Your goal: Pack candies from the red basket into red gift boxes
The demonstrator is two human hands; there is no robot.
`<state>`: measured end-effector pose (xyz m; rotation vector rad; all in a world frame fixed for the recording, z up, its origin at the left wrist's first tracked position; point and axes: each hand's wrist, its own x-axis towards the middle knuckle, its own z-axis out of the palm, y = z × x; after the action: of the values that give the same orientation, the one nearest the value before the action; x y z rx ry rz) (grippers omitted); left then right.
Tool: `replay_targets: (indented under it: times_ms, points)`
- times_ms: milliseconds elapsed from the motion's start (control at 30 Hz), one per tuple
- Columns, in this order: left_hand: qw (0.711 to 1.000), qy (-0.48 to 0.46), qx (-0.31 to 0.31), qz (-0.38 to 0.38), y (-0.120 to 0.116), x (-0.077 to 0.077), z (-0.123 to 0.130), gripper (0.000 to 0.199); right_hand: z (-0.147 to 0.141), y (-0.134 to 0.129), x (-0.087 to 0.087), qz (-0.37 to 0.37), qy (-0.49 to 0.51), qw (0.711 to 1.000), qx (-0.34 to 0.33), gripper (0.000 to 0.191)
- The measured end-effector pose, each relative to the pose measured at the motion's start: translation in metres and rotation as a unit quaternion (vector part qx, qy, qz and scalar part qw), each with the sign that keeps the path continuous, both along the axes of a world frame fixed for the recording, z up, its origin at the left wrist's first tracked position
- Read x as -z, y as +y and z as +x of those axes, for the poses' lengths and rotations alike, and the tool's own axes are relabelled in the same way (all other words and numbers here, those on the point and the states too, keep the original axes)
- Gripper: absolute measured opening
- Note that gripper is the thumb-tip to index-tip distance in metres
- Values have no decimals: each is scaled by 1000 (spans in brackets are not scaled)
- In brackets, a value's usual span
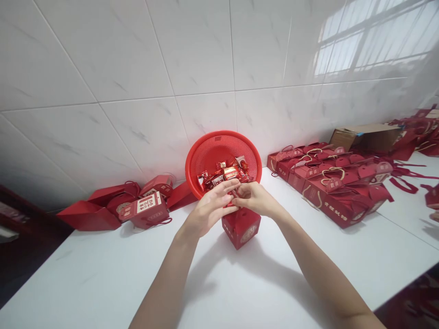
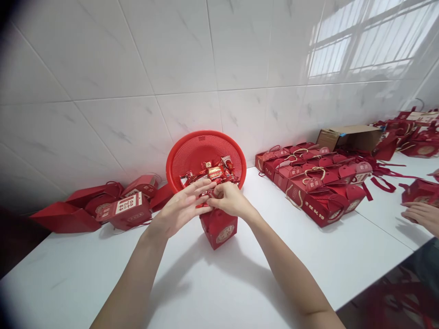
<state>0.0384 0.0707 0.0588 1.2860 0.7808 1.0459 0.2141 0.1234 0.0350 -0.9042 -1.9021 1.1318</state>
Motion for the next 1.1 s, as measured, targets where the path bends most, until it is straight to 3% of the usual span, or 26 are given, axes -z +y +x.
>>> replay_targets:
  times_ms: [100,167,267,367,467,567,700,833,1100]
  points:
    - [997,63,-30,30,2,5,3,64,2,-1,-1,4,37,999,27,31]
    - [985,134,-93,60,5,11,7,67,4,-3,-5,-3,82,996,32,28]
    - [940,252,-201,115,11,23,14,66,6,-4,-9,-16,136,990,21,29]
    - [900,321,-243,168,17,35,18,53,8,-3,-11,-27,152,988,8,30]
    - [880,357,-244,196,22,42,20,34,11,-1,-11,-33,148,988,-5,30]
    - [882,363,-224,199,25,45,20,25,13,-1,-11,-55,155,986,-13,29]
    - [900,360,-175,172,27,46,21,22,15,2,-10,-103,180,978,-24,29]
    - [928,326,-111,143,31,53,21,30,14,7,-4,-206,189,958,-55,32]
    - [918,362,-83,141,36,65,20,17,10,13,7,-237,151,957,-67,27]
